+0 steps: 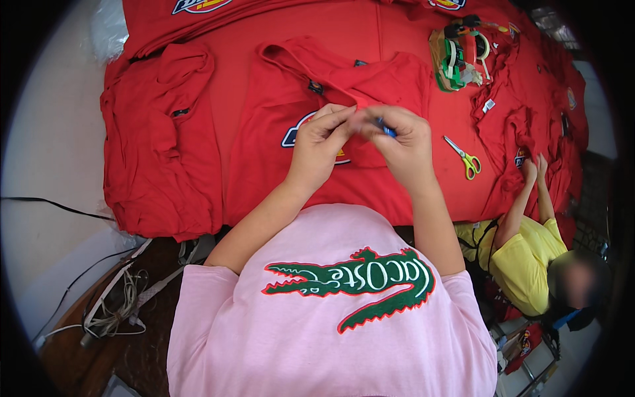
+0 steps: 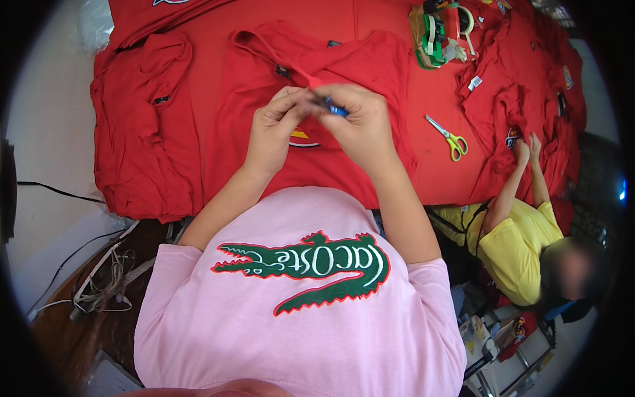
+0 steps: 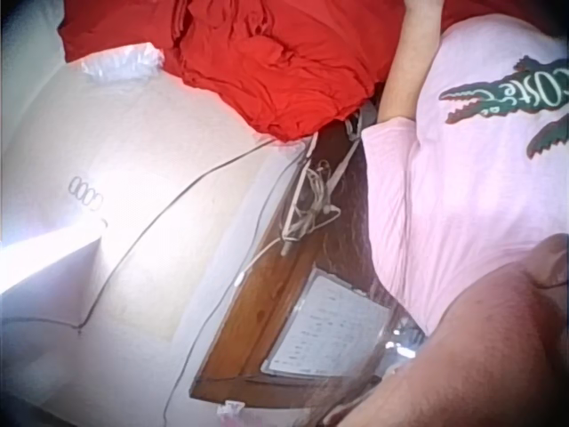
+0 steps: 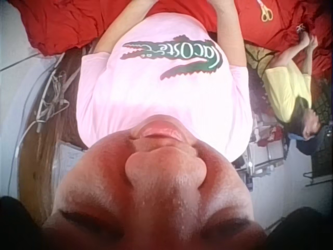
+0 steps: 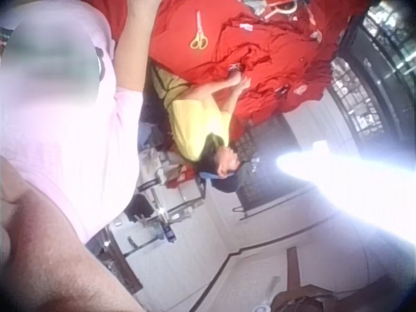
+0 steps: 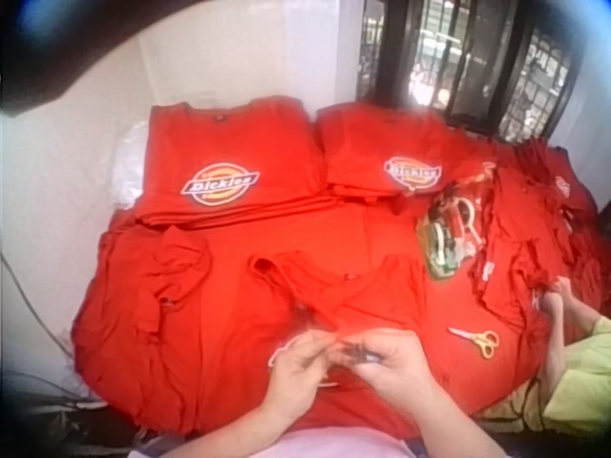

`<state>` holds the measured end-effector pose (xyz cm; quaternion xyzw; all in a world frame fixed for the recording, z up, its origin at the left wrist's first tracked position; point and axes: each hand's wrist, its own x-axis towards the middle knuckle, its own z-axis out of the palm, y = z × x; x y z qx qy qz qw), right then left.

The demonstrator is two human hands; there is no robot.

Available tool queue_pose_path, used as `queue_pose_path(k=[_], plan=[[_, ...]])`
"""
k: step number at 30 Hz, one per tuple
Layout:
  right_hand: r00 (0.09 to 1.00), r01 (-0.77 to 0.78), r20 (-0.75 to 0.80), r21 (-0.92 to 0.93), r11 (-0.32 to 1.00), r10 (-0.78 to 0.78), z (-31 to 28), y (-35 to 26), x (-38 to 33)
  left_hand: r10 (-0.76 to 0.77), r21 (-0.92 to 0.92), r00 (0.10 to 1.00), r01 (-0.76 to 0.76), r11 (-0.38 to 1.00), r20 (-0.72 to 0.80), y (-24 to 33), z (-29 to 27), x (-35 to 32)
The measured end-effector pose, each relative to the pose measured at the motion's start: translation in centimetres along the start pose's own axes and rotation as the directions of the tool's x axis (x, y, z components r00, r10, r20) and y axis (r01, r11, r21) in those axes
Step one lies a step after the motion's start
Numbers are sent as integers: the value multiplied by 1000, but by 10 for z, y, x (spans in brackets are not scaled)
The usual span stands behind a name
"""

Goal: The person processes red shirts on a table by unfolding each one, using snips to remove threads from the collar area, and refolding them into a stack.

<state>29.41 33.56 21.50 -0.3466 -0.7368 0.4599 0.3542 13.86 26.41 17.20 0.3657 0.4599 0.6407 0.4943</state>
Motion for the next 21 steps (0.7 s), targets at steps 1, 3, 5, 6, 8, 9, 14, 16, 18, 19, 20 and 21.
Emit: queue_pose_path(k=[1,3,5,6,8,9,14,16,18,19,20,21], plan=[[959,-35,275,331,943,-61,-6,6,0,-21,-8,1000,21,1000,-22,-1,-1,0],[824,-195,526,613,765,-211,-16,7,-3,-3,20,1000,3,1000,-22,1,-3,3],[776,-273,591,632,725,-223,-20,-7,-8,0,11,999,0,1000,-47,3,-6,4],[844,-220,529,492,842,-89,-21,-21,-7,-2,-14,998,1,1000,-69,3,-8,5],[960,-153,265,225,962,91,-16,-30,-3,-3,-33,996,0,999,-86,7,-7,7],[984,-55,170,27,998,50,-14,-28,-1,1,-25,996,-3,1000,-90,10,-6,8],[983,168,21,-483,859,-180,-11,-23,5,109,209,986,-81,975,-127,14,-3,9],[975,205,32,-496,844,-218,-11,-23,6,176,352,979,-130,927,-102,22,-1,7],[967,239,43,-485,842,-250,-9,-24,8,251,407,965,-199,891,-78,21,-2,7],[966,243,49,-488,838,-252,-9,-24,9,288,433,955,-234,871,-64,21,-3,8],[966,248,54,-491,835,-254,-9,-23,9,306,450,950,-247,858,-61,22,-3,7],[965,252,60,-494,832,-257,-9,-23,9,323,467,945,-260,845,-57,23,-4,7]])
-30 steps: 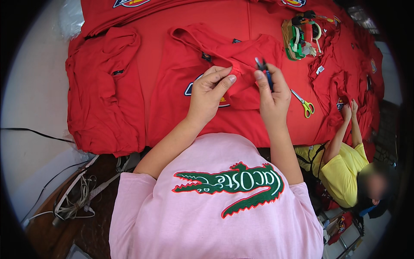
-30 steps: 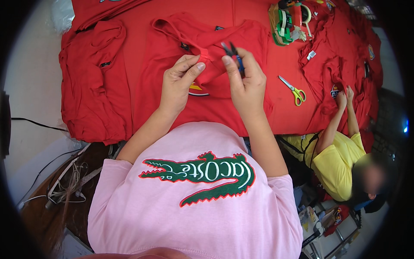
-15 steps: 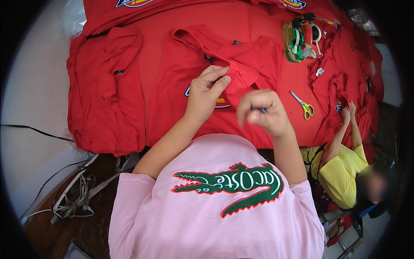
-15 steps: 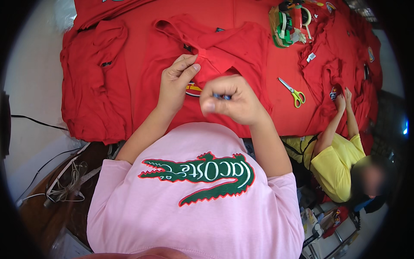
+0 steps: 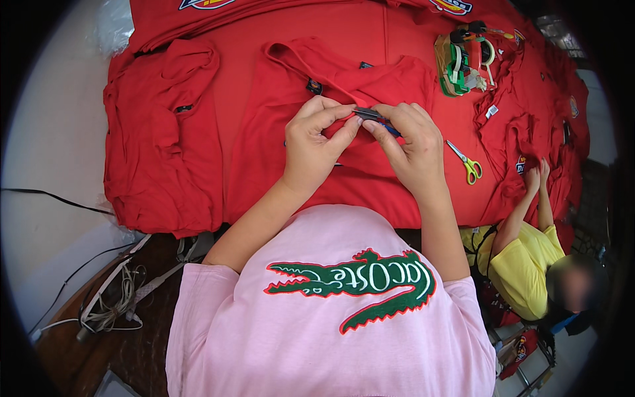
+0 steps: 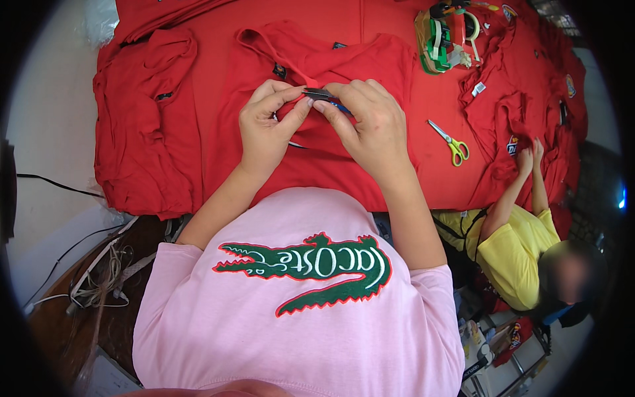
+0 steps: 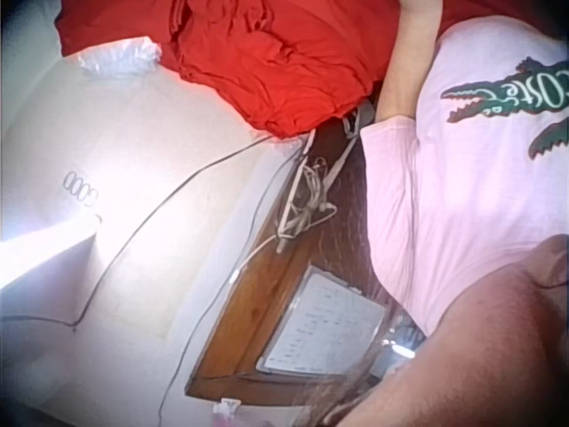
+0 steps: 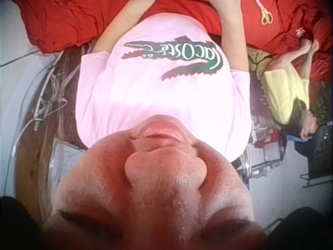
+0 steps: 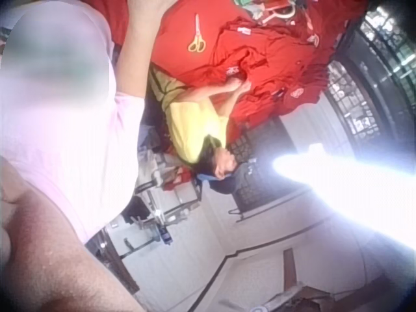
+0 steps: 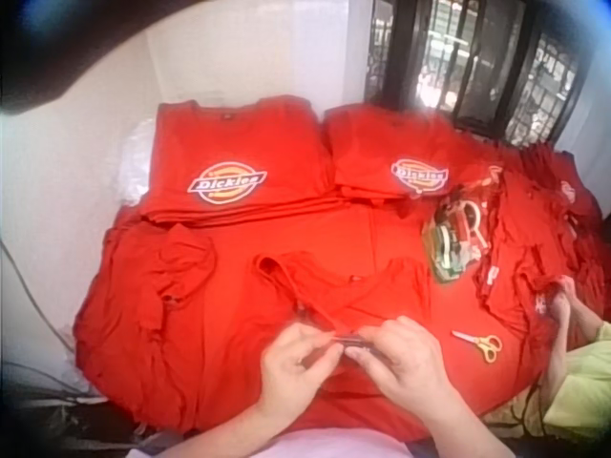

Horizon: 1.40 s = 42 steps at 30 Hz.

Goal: The person processes red shirts on a table by unfolding each one, using snips to remove threads from the collar area, and refolding them into a stack.

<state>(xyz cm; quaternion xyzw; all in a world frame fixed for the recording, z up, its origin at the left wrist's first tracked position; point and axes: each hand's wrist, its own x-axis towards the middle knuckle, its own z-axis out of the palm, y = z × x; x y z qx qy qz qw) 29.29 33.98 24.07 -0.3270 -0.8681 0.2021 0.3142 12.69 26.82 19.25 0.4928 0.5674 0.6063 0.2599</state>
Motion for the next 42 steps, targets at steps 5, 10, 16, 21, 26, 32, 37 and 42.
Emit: queue_pose_path(k=[5,10,16,21,26,32,37,42], plan=[[1000,-10,9,13,1000,10,0,1,0,33,29,999,-32,999,-14,-1,0,-1],[977,-200,-33,196,960,210,6,8,-6,26,25,999,-26,999,-28,0,0,1],[942,-300,37,531,793,332,39,11,-35,-38,-156,996,25,987,-78,-11,3,6],[984,8,177,-214,977,31,87,47,-73,-291,-561,957,243,791,4,7,-9,36],[865,-495,-115,-37,868,488,51,117,-70,-142,-335,983,175,926,120,3,-22,77],[626,-780,41,31,626,778,-18,226,-110,-292,205,951,307,929,-102,-125,-88,76],[655,-689,-73,-467,554,753,-27,217,-166,-553,42,821,563,825,-138,-147,-171,10],[848,-530,-235,-421,736,476,-16,206,-171,-660,79,750,661,747,-42,-136,-184,-46]])
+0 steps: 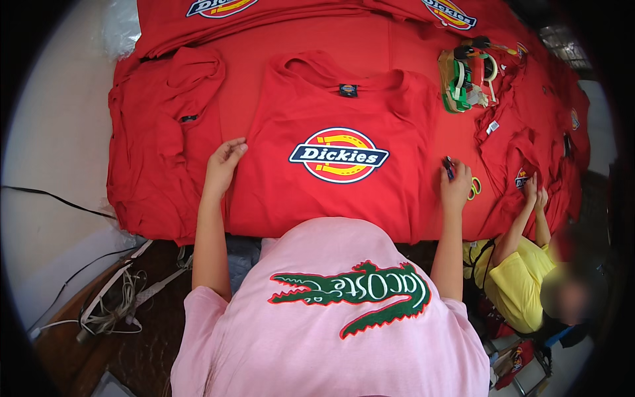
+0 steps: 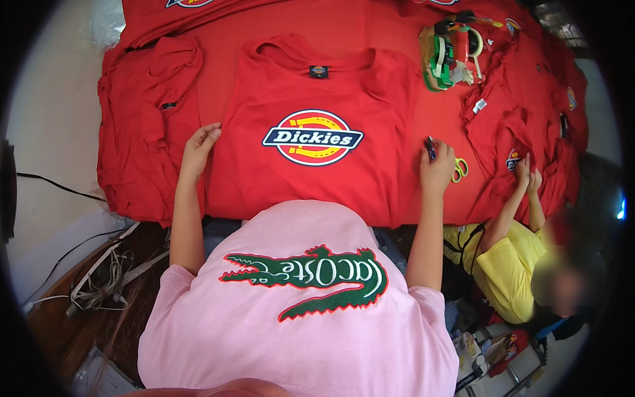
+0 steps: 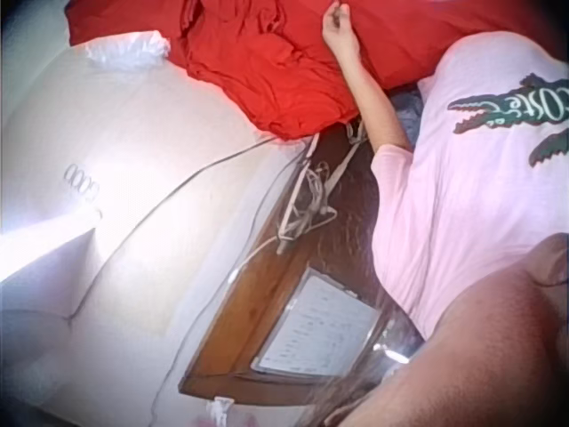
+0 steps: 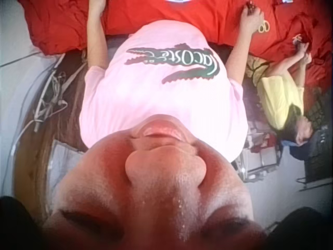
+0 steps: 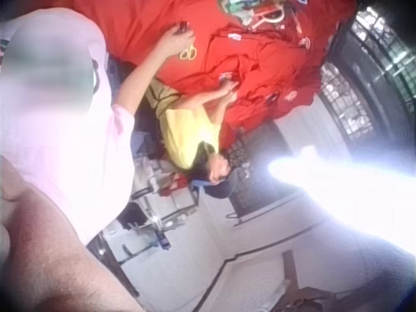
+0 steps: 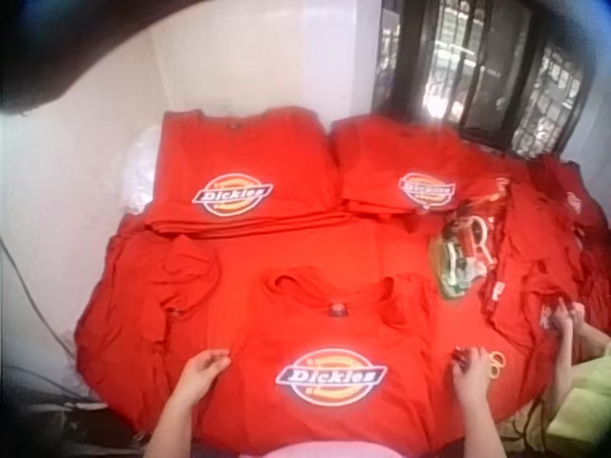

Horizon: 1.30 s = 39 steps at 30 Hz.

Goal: The person processes red shirts on a table by unfolding each one, using snips to remove threads from the collar area, and refolding them into a stack.

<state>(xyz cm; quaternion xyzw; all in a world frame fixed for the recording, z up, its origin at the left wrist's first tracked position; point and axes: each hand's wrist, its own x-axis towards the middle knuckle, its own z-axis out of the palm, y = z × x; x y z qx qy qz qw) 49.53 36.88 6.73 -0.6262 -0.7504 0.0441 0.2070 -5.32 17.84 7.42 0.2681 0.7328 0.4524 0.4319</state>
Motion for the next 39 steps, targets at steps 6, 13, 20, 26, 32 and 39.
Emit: queue_pose_path(k=[6,13,20,26,32,39], plan=[[917,-324,344,353,878,200,31,-86,18,60,-4,998,-60,998,35,-10,11,-7],[934,-354,354,894,275,49,23,-102,25,181,-292,972,-131,947,149,19,-2,-18],[785,-603,619,772,202,-24,-21,-56,4,74,480,921,-267,836,382,13,-19,-48],[453,310,816,233,922,-359,-56,-38,-43,269,483,889,-432,761,371,-6,-58,-64],[695,523,463,199,829,-550,-148,-26,-28,437,659,850,-511,552,293,32,-82,-126],[813,140,234,810,570,-533,-343,19,-71,524,545,798,-593,592,298,130,-116,-273]])
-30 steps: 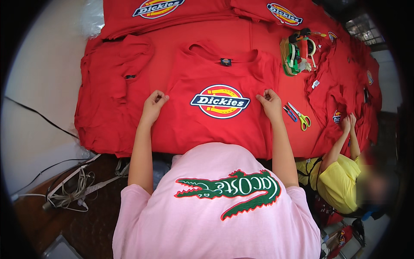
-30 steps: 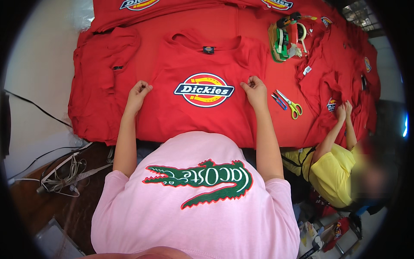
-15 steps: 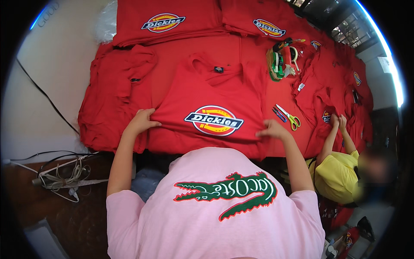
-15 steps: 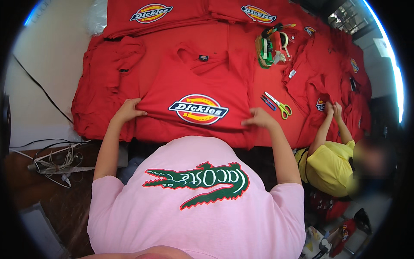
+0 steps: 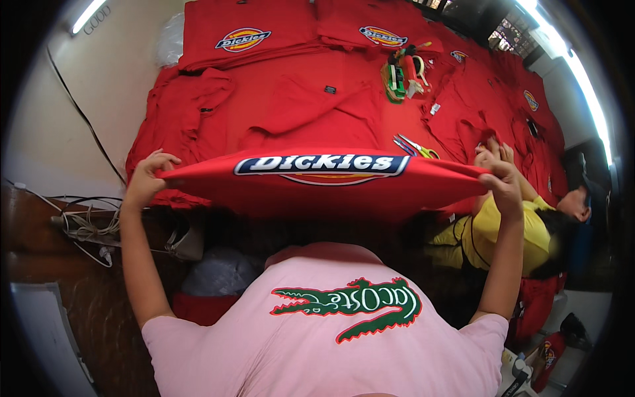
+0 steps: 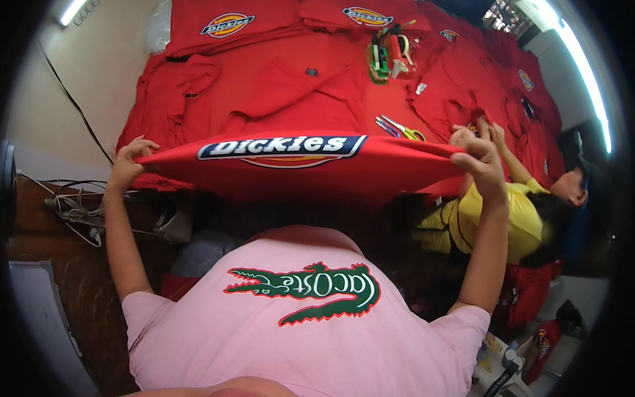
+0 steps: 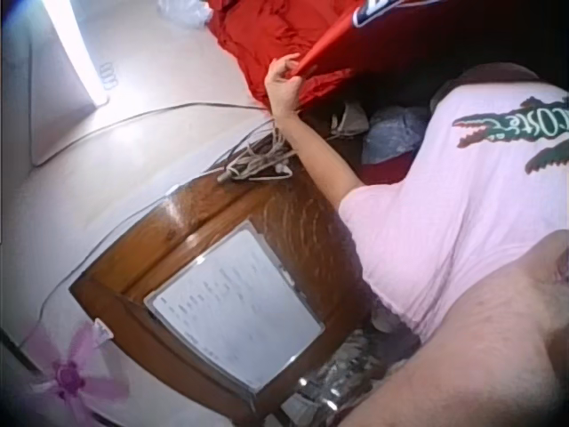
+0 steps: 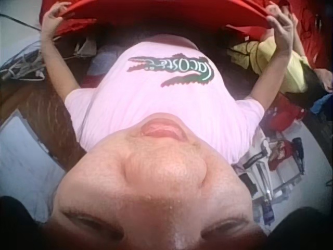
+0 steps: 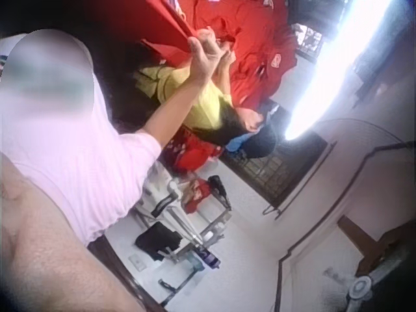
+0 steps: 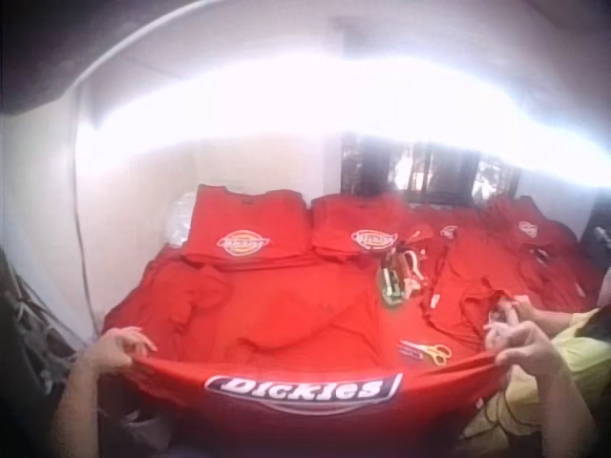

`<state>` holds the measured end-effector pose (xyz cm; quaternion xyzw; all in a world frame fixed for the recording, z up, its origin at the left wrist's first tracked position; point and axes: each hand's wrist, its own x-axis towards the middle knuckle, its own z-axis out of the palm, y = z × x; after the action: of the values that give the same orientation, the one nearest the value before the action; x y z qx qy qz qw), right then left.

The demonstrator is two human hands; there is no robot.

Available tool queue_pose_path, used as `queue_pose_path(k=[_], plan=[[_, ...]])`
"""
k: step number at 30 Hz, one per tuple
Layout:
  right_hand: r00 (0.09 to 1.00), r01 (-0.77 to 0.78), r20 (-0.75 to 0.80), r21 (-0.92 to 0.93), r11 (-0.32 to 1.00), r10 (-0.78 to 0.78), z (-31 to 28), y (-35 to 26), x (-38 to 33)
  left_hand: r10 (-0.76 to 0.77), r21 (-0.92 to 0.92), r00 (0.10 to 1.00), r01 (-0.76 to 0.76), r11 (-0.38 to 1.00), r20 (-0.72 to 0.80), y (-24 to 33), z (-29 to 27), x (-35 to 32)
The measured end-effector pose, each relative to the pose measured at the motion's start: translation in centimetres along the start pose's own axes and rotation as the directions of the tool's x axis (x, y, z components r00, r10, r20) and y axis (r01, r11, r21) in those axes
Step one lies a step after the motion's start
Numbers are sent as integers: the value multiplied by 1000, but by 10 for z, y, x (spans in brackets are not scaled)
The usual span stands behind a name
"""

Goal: The person processes red shirts on a table by unfolding each one, using snips to remove threads from the collar area, and refolding them into a stack.

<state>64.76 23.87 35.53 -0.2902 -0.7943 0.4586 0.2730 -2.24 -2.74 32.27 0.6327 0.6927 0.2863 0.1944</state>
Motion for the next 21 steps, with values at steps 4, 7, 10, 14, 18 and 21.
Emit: queue_pose_path(k=[4,7,10,14,18,21], plan=[[996,64,55,106,992,-70,43,-47,-50,-48,-367,999,50,929,16,36,-27,-32],[887,273,458,-620,735,58,60,-27,-72,-210,-282,971,235,930,115,33,-44,-58],[988,157,99,-665,730,-121,21,-35,-92,-40,-169,998,49,984,54,45,-30,-79],[950,171,-56,-728,664,-306,33,-50,-114,-113,-220,993,118,968,37,88,10,-99],[992,-124,-68,-664,737,106,-12,-34,-160,-241,-291,881,375,880,406,79,19,-107],[966,-195,-234,-355,914,115,-35,-68,-183,-85,-539,967,205,817,240,80,-6,-140]])
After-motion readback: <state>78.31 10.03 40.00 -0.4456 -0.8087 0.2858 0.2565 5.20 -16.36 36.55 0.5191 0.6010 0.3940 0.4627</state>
